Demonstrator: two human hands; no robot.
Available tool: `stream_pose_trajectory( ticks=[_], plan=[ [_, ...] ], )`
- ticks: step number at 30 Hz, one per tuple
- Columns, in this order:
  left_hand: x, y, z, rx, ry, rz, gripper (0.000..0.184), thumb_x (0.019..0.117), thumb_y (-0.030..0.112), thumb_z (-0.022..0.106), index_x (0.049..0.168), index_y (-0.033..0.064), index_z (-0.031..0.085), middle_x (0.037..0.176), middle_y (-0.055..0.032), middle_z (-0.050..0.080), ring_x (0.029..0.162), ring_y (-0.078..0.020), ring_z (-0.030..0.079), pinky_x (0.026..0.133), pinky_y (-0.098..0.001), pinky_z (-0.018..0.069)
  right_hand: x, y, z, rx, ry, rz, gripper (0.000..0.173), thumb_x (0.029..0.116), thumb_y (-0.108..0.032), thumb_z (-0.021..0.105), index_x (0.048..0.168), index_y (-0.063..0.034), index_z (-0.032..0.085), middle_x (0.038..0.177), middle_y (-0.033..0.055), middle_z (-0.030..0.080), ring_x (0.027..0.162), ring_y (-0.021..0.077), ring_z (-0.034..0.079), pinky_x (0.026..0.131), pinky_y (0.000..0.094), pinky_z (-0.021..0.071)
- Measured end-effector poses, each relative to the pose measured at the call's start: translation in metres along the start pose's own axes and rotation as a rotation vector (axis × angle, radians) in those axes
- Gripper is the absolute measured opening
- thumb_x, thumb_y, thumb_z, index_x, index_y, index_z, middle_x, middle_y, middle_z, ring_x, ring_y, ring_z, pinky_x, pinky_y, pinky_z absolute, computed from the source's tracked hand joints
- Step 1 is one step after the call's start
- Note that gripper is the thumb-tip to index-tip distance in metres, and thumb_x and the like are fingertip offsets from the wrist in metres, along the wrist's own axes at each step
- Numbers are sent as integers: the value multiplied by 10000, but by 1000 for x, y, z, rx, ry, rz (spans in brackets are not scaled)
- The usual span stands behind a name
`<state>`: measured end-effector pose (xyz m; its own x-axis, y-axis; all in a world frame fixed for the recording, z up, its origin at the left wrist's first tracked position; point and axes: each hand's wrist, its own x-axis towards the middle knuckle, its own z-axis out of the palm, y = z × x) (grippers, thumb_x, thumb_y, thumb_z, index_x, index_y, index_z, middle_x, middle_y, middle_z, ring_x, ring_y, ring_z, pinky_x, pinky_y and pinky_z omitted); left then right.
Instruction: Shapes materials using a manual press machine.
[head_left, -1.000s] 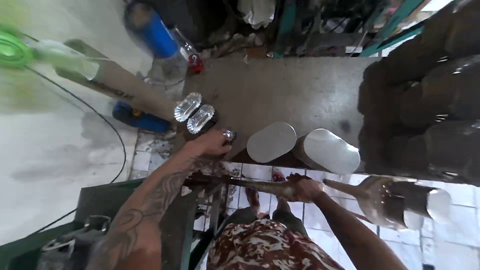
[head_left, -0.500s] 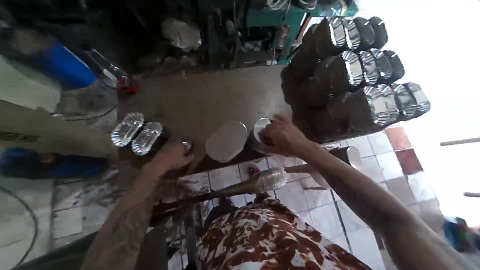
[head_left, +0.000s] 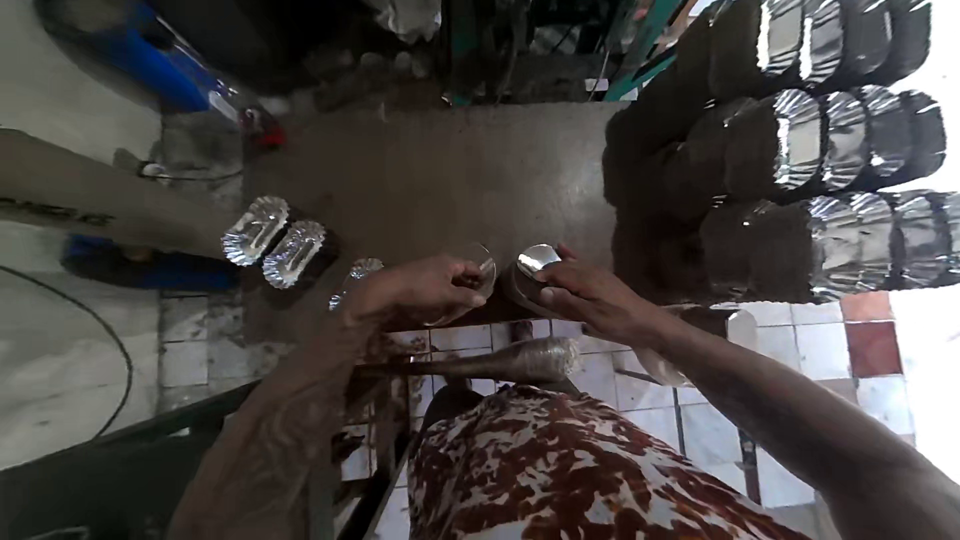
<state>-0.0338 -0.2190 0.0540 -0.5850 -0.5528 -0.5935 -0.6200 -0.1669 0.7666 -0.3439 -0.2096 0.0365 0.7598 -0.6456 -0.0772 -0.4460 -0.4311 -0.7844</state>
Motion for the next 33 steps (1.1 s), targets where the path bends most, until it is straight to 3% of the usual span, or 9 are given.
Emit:
stream_pose_trajectory(
  ticks=[4, 8, 12, 15, 18, 22, 25, 28, 33],
  plan=[
    [2, -7, -6, -78, -42, 66, 183, 991, 127, 663, 1155, 48, 682, 847, -57, 688, 672, -108, 617, 650, -283, 538, -2, 4, 18, -123, 132, -23, 291, 965, -287, 685, 1131, -54, 738, 1112, 61, 734, 1182, 179, 652, 1243, 462, 314],
    [0, 9, 5, 73, 94, -31, 548, 962, 109, 686, 1472, 85, 486, 1099, -153, 686, 899, -226, 674, 828, -426, 565, -1, 3, 35, -352, 173, -54, 345, 847, -224, 737, 1157, -72, 725, 1087, 64, 736, 1127, 227, 669, 1228, 489, 321],
    [-37, 30, 46, 441, 434, 31, 414, 1054, 242, 505, 1446, 109, 527, 1087, -185, 698, 991, -345, 695, 853, -584, 557, -8, -51, 39, -569, 397, -34, 183, 906, -110, 637, 1044, -29, 726, 1152, 143, 723, 1074, 352, 681, 883, 525, 576],
    [-99, 22, 85, -96, 758, 326, 320, 986, 92, 458, 1225, 77, 670, 910, -33, 675, 759, -97, 621, 685, -315, 541, -15, -91, 50, -58, 560, 4, 344, 960, -44, 483, 1248, 31, 655, 1208, 130, 684, 1109, 224, 641, 952, 404, 535],
    [-97, -3, 121, -807, 912, 341, 261, 905, 54, 424, 1013, 169, 631, 836, 104, 672, 746, 20, 642, 687, -215, 575, 3, -116, 97, 818, 647, 252, 285, 1029, -109, 409, 1172, -102, 656, 933, -13, 703, 803, 77, 681, 714, 308, 602],
    [-102, -14, 157, -1269, 837, 123, 266, 965, 16, 374, 1095, 79, 597, 883, 5, 677, 789, -72, 671, 720, -283, 590, 2, -130, 128, 1127, 347, 420, 264, 988, -71, 464, 1212, -39, 601, 975, 34, 715, 851, 128, 707, 766, 354, 618],
    [-109, -11, 180, -1606, 720, 483, 264, 852, 90, 459, 829, 182, 706, 808, 15, 737, 744, -75, 704, 675, -284, 599, -6, -130, 112, 1267, 76, 204, 216, 924, -90, 659, 1122, -149, 720, 951, 14, 759, 807, 96, 720, 743, 314, 624],
    [-130, -10, 173, -1216, 701, 537, 100, 922, 129, 615, 863, 179, 678, 786, 103, 719, 723, 14, 679, 687, -197, 581, 2, -131, 102, 1312, -16, -46, 237, 943, -153, 691, 1163, -211, 753, 1021, 0, 777, 875, 74, 740, 789, 278, 632],
    [-147, -4, 162, -724, 443, 517, 394, 1018, 204, 582, 627, 172, 552, 611, 132, 572, 572, 56, 554, 541, -147, 468, -13, -117, 75, 1422, -239, -192, 294, 980, -191, 679, 1272, -169, 706, 1152, 14, 760, 1023, 92, 728, 904, 282, 609]
  ],
)
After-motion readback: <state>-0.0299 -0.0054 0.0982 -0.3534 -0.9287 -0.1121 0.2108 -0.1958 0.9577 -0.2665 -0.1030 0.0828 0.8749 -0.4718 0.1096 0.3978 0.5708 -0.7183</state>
